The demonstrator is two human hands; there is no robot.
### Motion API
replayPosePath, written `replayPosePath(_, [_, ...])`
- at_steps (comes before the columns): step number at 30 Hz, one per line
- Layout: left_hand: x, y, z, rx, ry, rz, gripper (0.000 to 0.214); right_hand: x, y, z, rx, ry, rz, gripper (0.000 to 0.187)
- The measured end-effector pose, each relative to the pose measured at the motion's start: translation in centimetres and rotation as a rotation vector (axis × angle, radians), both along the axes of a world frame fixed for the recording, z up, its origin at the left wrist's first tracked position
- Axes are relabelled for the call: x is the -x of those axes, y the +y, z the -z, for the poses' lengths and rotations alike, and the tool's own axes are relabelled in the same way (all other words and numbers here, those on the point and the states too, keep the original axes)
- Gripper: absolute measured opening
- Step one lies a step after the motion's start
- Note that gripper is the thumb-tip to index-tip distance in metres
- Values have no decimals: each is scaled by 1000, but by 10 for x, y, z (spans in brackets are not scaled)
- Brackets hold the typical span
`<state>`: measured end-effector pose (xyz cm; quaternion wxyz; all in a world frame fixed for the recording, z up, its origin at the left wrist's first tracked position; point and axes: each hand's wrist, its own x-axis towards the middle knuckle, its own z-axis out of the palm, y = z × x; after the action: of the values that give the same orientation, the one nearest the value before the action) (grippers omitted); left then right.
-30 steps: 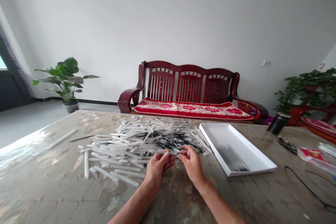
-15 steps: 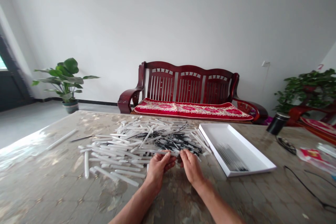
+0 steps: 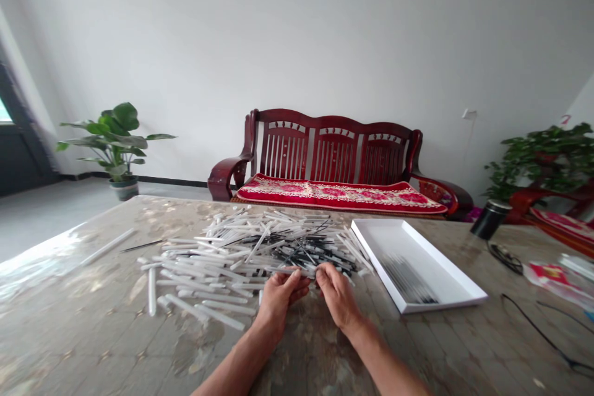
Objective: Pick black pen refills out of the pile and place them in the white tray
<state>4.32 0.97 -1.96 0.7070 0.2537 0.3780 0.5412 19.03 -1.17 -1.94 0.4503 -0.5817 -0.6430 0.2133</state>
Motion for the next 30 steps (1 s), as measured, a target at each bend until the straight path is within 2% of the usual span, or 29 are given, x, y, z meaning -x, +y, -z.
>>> replayPosePath(3, [0,0,0,-5,9,17,24,0,0,1,-23,-60,23,32])
replayPosePath(7, [0,-1,0,-3,15,13,24,1,0,-1,74,-40,23,48])
replayPosePath(12, [0,-1,0,-9,17,7,26,1,-1,-1,-22,-55,8,33])
replayPosePath(18, [0,-1,1,-15,37,6,25,0,0,3,80,32,4,49])
replayPosePath(23, [0,-1,1,-21,25,5,28,1,-1,2,-12,-15,4,33])
replayPosePath(28, [0,-1,1,-32,28,9,30,3,-1,2,109,49,14,45])
replayPosePath(30, [1,-1,1,-31,28,3,31,3,-2,0,80,42,11,42])
